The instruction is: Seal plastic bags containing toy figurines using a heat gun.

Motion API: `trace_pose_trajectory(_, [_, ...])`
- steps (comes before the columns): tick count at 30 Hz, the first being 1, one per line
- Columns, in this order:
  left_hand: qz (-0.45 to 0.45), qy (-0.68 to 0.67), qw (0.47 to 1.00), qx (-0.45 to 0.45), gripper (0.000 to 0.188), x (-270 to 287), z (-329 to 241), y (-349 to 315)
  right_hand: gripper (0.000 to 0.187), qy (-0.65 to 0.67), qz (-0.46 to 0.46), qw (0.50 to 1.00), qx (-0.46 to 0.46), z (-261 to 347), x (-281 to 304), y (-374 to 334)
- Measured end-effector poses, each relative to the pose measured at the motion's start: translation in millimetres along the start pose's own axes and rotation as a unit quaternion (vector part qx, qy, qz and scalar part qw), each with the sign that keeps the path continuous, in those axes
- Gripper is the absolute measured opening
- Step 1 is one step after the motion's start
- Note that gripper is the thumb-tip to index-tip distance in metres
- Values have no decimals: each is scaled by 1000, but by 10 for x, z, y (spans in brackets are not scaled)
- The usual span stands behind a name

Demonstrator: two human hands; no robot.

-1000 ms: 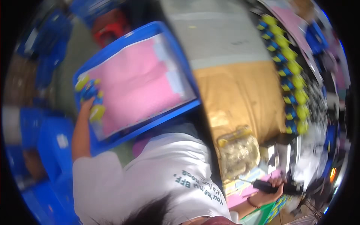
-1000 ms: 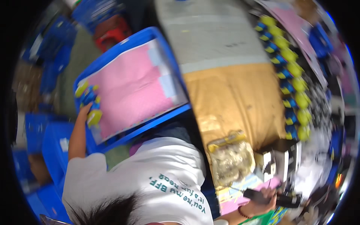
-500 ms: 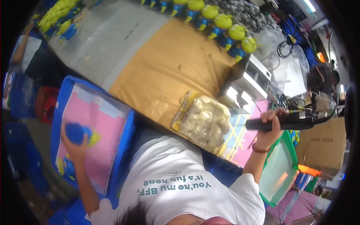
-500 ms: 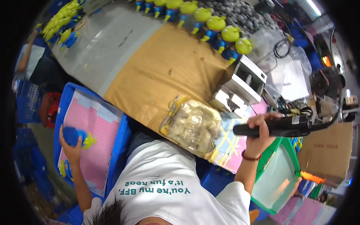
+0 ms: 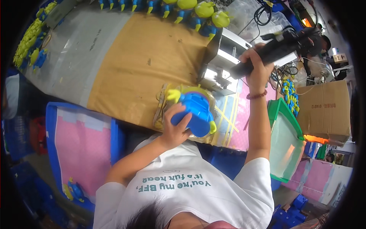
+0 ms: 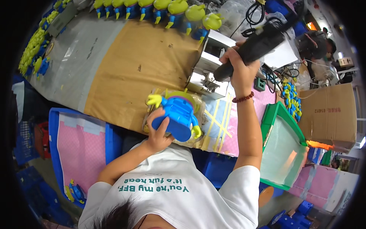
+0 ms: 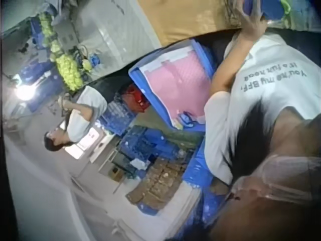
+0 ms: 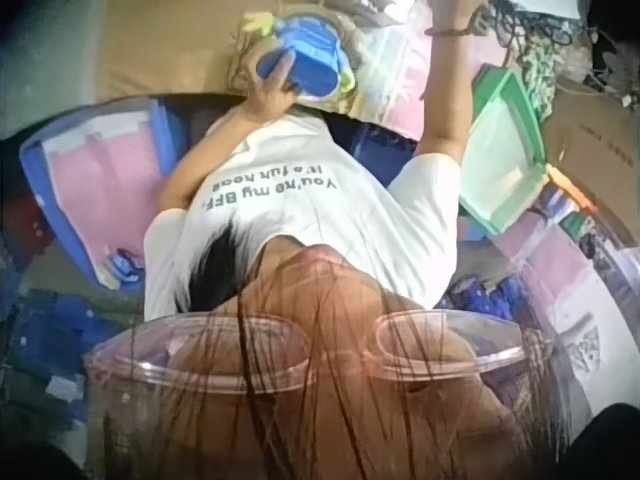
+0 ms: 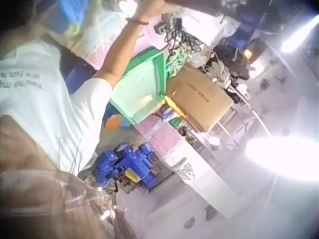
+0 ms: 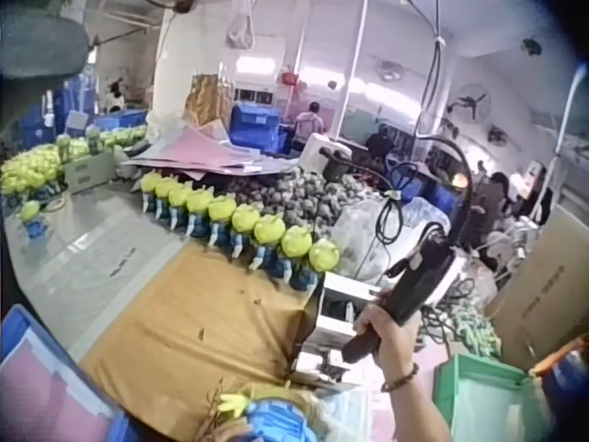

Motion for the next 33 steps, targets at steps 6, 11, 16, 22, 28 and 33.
trace_pose_trajectory(6, [193, 133, 971, -53, 48, 196, -92, -455, 28, -11, 0, 995, -102, -188, -56, -125])
trace_pose_trajectory(11, [174, 123, 973, -89, 40, 239, -276, -299, 36, 61, 60, 994, -74, 240, -332, -658])
trace_pose_trajectory(16, [201, 194, 957, -75, 46, -197, -341, 92, 43, 73, 99, 992, -35, 308, -517, -1029])
trace_pose_trajectory(22, [227, 199, 951, -60, 48, -387, -166, 25, 48, 25, 152, 988, -19, 141, -586, -1142])
trace_pose_trajectory(28, [262, 151, 952, -48, 47, -433, -130, -13, 35, 38, 206, 977, -29, -248, -626, -1377])
trace_pose_trajectory(33, [250, 124, 960, -31, 42, -440, -113, -7, 14, 86, 231, 968, -45, -284, -640, -1325])
Point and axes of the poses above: each hand's wrist, its own y-axis towards the middle knuckle, its own x-axis out of the back of the hand, z = x × y, the point moved 9 cm from there along y, towards the middle knuckle, and after that the axes turned 11 degrees about -x, right-handed, at the moved point
